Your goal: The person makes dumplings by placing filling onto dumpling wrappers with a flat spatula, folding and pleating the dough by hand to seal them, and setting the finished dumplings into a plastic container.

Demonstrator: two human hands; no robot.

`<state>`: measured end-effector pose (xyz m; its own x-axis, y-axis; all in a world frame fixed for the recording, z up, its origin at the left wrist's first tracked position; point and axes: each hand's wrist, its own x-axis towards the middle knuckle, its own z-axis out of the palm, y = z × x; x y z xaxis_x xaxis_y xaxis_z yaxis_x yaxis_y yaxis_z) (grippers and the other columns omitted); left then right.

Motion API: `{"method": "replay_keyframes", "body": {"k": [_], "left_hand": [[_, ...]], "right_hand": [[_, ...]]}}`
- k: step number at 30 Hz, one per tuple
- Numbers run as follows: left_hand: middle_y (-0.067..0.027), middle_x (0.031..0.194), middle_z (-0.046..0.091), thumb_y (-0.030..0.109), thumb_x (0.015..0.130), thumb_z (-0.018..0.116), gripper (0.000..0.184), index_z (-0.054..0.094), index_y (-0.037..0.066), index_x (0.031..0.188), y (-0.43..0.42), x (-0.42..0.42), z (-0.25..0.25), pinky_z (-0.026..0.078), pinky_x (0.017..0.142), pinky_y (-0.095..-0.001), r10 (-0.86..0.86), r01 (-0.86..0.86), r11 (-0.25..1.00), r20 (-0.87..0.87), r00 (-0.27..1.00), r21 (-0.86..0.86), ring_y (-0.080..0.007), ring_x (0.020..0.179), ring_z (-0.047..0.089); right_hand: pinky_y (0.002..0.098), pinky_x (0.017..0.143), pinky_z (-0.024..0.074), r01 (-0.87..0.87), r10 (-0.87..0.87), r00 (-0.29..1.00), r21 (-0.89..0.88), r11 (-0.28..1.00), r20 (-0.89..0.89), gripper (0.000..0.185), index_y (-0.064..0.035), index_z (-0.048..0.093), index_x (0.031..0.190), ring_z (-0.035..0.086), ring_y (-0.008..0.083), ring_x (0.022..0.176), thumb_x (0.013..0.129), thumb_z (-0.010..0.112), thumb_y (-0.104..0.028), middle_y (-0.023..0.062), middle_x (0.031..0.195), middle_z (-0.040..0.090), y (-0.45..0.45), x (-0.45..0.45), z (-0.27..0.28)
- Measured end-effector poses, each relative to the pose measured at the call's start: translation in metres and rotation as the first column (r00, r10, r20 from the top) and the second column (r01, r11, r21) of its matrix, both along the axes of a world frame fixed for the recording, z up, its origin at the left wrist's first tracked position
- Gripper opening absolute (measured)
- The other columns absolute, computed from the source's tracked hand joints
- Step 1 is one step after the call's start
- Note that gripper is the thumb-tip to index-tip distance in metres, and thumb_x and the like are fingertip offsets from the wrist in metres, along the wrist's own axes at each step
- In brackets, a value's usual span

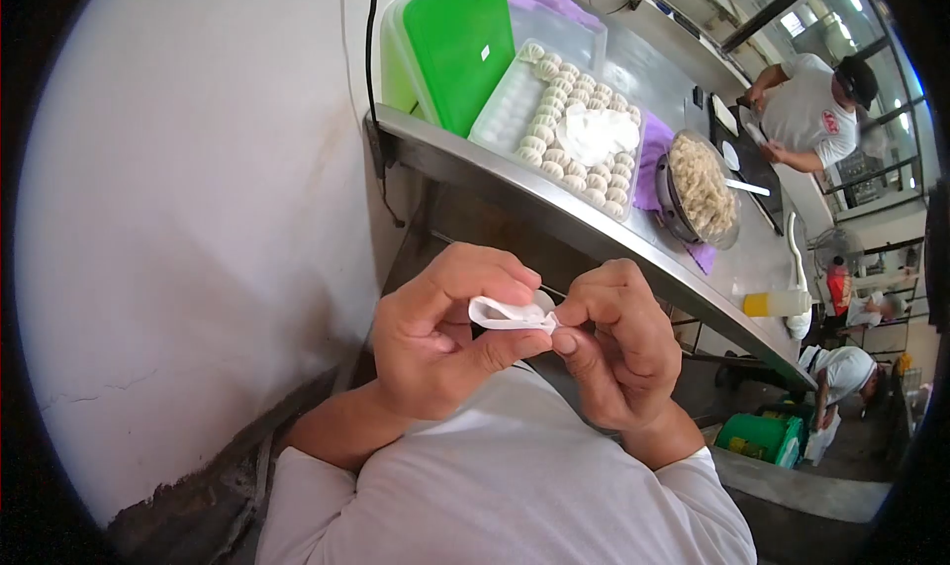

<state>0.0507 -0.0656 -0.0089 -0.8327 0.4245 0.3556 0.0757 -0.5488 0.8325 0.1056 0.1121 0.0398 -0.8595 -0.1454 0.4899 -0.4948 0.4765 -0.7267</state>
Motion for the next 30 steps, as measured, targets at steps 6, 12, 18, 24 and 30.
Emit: {"method": "replay_keyframes", "body": {"k": [6,12,18,24,30], "left_hand": [[-0.0157,0.121,0.059,-0.002,0.085,0.078,0.028,0.067,-0.001,0.112,-0.003,-0.012,-0.001,0.052,0.082,-0.0257,-0.045,0.025,0.993,-0.177,0.983,-0.116,-0.0129,0.097,0.063],[-0.0153,0.117,0.061,0.000,0.085,0.078,0.027,0.068,-0.001,0.111,0.007,-0.009,-0.007,0.050,0.082,-0.0264,0.068,-0.066,0.998,-0.116,0.991,0.024,-0.0150,0.097,0.062],[-0.0154,0.114,0.062,0.002,0.087,0.077,0.025,0.067,0.000,0.109,0.007,-0.019,-0.008,0.051,0.082,-0.0271,-0.021,0.006,0.997,-0.207,0.978,-0.071,-0.0163,0.099,0.061],[-0.0141,0.109,0.062,0.009,0.090,0.076,0.025,0.066,0.000,0.111,0.021,-0.013,-0.019,0.050,0.082,-0.0274,0.133,-0.123,0.989,-0.120,0.984,0.088,-0.0167,0.097,0.061],[-0.0127,0.108,0.061,0.008,0.090,0.076,0.024,0.065,-0.001,0.110,0.020,-0.022,-0.021,0.049,0.080,-0.0269,0.078,-0.079,0.997,-0.220,0.972,0.005,-0.0158,0.094,0.060]], "right_hand": [[0.0327,0.066,0.0496,0.032,-0.033,0.999,-0.033,0.999,-0.038,0.025,0.0028,0.063,0.102,0.060,0.0242,0.081,0.081,0.075,0.005,0.0123,0.092,0.064,-0.001,-0.004,0.003],[0.0324,0.067,0.0507,0.006,-0.001,0.999,0.116,0.993,-0.039,0.026,0.0029,0.064,0.105,0.060,0.0233,0.080,0.082,0.075,0.004,0.0129,0.093,0.064,0.006,-0.005,0.005],[0.0315,0.067,0.0510,0.025,-0.025,1.000,-0.048,0.999,-0.007,0.021,0.0031,0.062,0.103,0.060,0.0224,0.080,0.085,0.072,0.005,0.0130,0.095,0.064,0.004,-0.007,0.002],[0.0304,0.067,0.0513,0.028,-0.028,1.000,0.006,1.000,-0.005,0.018,0.0033,0.061,0.102,0.059,0.0214,0.079,0.087,0.071,0.004,0.0136,0.095,0.064,0.006,-0.011,-0.005],[0.0307,0.067,0.0507,0.037,-0.037,0.999,-0.050,0.998,-0.008,0.019,0.0029,0.060,0.103,0.057,0.0224,0.078,0.087,0.070,0.004,0.0127,0.094,0.062,0.009,-0.013,-0.007]]}}
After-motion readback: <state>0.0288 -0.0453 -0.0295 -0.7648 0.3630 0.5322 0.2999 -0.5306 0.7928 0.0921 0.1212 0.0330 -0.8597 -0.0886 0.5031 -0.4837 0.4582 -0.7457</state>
